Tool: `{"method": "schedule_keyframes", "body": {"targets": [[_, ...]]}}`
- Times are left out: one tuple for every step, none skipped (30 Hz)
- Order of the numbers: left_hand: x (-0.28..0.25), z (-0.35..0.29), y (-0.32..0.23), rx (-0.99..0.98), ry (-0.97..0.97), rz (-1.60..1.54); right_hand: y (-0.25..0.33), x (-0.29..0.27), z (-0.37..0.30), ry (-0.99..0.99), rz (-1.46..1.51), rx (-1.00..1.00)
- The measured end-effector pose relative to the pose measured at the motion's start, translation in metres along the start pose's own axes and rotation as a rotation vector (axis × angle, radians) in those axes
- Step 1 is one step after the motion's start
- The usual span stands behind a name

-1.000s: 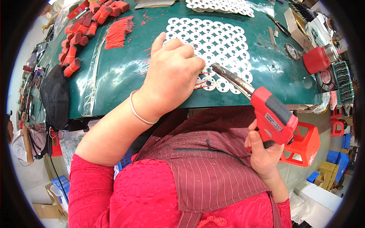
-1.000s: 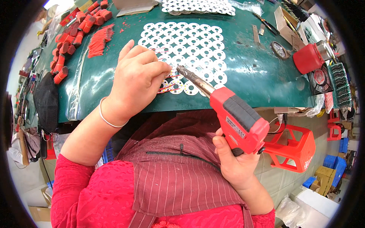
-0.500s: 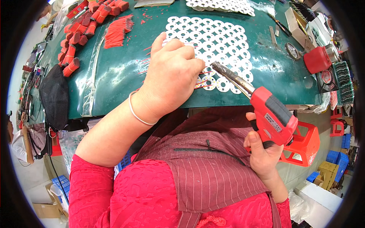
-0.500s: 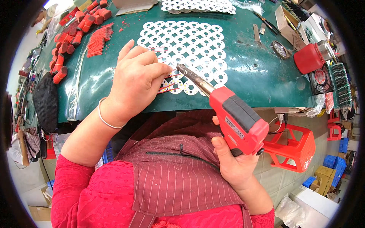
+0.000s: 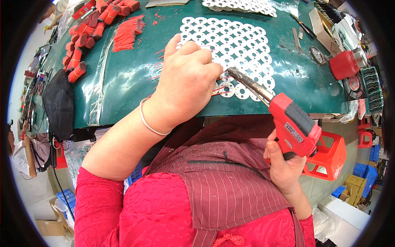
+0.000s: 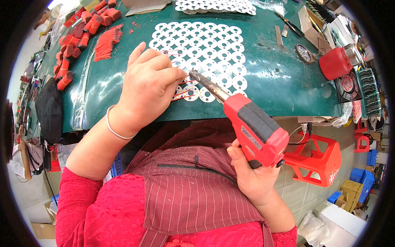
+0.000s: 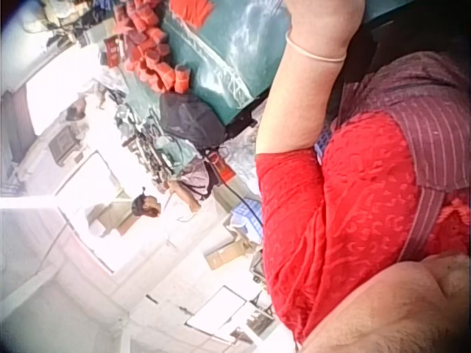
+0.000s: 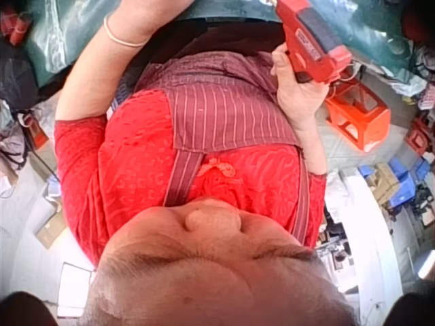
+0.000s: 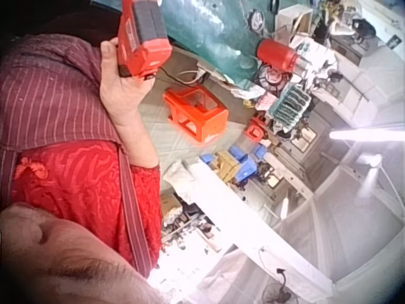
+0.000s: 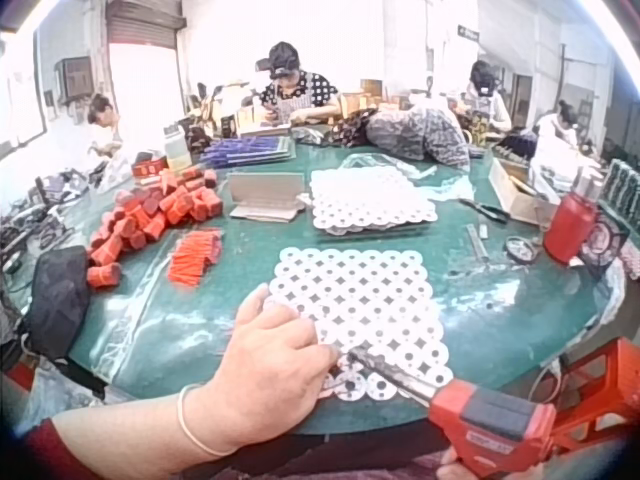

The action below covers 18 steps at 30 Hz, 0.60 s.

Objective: The person holds a soldering tool in one hand while picking up wires from the work table and inserting them into an array of circular LED circuit boards by hand.

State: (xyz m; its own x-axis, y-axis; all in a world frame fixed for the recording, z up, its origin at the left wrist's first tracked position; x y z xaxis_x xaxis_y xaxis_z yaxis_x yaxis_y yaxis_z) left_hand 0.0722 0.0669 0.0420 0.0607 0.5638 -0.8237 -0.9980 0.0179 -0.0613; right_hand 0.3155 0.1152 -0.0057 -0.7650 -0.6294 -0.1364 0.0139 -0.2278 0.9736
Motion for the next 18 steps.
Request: {"method": "schedule_keyframes", "body": {"targets": [[-0.0003,-0.0001,-0.0005,0.001,-0.002,-0.001,-0.0008,0.0003,-0.0009,0.012,0.002,-0.013],[-0.0005,-0.0002,-0.0009,0.003,-0.004,-0.001,-0.0008,0.0001,-0.0015,0.011,0.001,-0.012],[-0.0002,-0.0003,-0.0012,0.003,-0.004,-0.002,-0.0013,-0.0002,-0.0021,0.009,0.014,-0.008],[-0.0001,-0.0007,-0.0014,0.002,-0.002,-0.001,-0.0016,-0.0002,-0.0025,0.008,0.029,-0.004],[0.0001,-0.0011,-0.0016,0.002,0.000,0.001,0.0003,0.0015,-0.0018,0.009,0.029,-0.004],[0.0003,-0.0014,-0.0017,0.001,0.000,0.002,0.0032,0.0024,-0.0005,-0.019,0.051,0.000],[0.0006,-0.0016,-0.0016,0.002,0.001,0.002,0.0046,0.0019,0.0002,-0.046,0.072,0.003],[0.0008,-0.0019,-0.0016,0.002,0.001,0.003,0.0042,0.0001,0.0000,-0.045,0.073,0.003],[0.0008,-0.0021,-0.0015,0.002,0.001,0.003,0.0052,0.0003,0.0000,-0.001,0.039,-0.018],[0.0011,-0.0017,-0.0016,0.004,0.000,0.004,0.0063,0.0015,0.0001,0.042,0.005,-0.040],[0.0014,-0.0013,-0.0016,0.006,-0.002,0.004,0.0059,0.0010,0.0004,0.042,0.005,-0.040],[0.0016,-0.0011,-0.0017,0.007,-0.003,0.004,0.0060,0.0008,0.0009,0.044,-0.005,-0.044],[0.0016,-0.0010,-0.0015,0.004,-0.001,0.005,0.0062,0.0009,0.0013,0.046,-0.014,-0.049],[0.0017,-0.0006,-0.0012,0.001,0.001,0.007,0.0060,0.0011,0.0015,0.045,-0.014,-0.050],[0.0017,0.0000,-0.0009,0.002,-0.001,0.008,0.0056,0.0012,0.0014,0.039,-0.014,-0.052],[0.0019,-0.0001,-0.0006,0.000,-0.001,0.009,0.0055,0.0014,0.0009,0.035,-0.014,-0.053],[0.0021,-0.0004,-0.0002,-0.002,-0.002,0.012,0.0064,0.0017,0.0008,0.036,-0.013,-0.055],[0.0023,-0.0009,-0.0003,-0.002,-0.004,0.015,0.0057,-0.0002,0.0008,0.010,0.028,-0.034]]}}
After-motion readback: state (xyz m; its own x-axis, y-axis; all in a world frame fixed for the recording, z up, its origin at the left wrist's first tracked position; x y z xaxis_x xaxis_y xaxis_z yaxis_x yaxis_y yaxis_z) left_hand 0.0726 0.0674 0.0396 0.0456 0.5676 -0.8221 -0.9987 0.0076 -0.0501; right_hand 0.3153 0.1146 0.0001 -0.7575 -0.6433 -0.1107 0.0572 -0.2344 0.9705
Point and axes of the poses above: each hand's wrist, its own z-axis towards the middle knuckle, its own x-axis out of the palm, y = z × x, the point moved 8 cm from there along z, towards the middle knuckle, and after that the axes turned 3 degrees about y, right-handed, at the moved point
